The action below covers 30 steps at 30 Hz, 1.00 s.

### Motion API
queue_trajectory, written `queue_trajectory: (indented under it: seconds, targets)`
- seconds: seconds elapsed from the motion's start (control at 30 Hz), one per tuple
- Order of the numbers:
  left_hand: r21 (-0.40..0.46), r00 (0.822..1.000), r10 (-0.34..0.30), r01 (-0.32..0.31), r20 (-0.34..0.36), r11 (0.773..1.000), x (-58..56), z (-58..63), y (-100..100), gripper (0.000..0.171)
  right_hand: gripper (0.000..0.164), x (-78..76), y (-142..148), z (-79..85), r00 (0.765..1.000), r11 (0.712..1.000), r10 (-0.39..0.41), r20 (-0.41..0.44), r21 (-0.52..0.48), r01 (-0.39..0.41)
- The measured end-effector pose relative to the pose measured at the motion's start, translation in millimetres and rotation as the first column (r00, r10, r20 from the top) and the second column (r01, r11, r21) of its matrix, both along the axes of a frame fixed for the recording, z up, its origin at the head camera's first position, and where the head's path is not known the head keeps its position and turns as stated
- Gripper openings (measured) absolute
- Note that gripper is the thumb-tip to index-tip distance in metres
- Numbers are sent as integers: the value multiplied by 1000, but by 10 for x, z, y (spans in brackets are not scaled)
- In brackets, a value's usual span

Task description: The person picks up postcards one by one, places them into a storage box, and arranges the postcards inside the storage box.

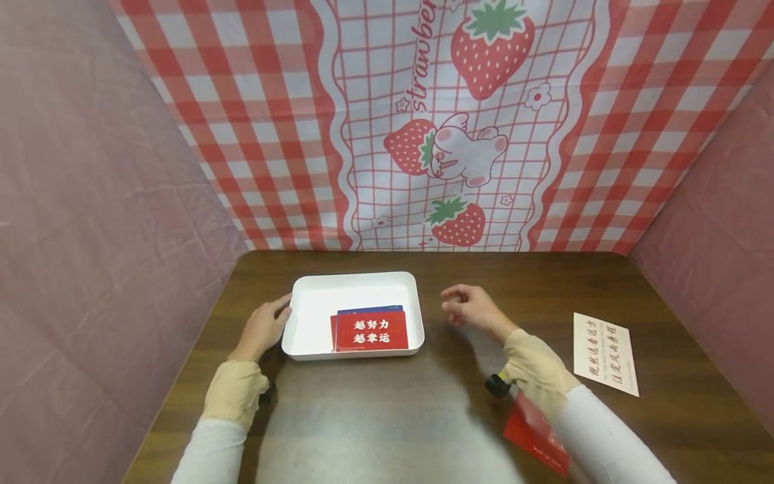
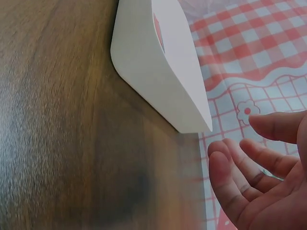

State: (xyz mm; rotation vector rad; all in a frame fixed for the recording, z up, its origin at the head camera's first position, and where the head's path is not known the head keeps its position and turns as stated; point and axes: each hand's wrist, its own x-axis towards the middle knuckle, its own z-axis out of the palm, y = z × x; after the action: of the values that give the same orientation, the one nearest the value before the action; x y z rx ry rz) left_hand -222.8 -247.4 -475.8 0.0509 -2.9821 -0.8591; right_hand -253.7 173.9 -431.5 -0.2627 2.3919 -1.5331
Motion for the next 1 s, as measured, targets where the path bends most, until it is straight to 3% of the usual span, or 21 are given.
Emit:
queue_trajectory:
  seconds: [0.3, 0.43, 0.67, 1.0]
  targets:
    - [8, 1000, 4, -4, -4, 1000, 6, 2, -15, 45, 37, 9, 61, 27, 997, 997, -55, -54, 43, 57]
    - [14, 1000, 5, -6, 4, 1000, 4, 9, -15, 45, 37, 19, 101, 50, 991, 988, -69, -114, 129, 83]
    - [19, 1000, 1, -1, 4, 1000, 6, 7, -8, 45, 38, 62, 217, 95, 981, 959, -10, -195, 277, 65]
    - [20, 1000, -11, 11, -12, 1000, -3, -2, -17, 45, 51, 135, 376, 106, 987, 918, 32, -156, 395, 33]
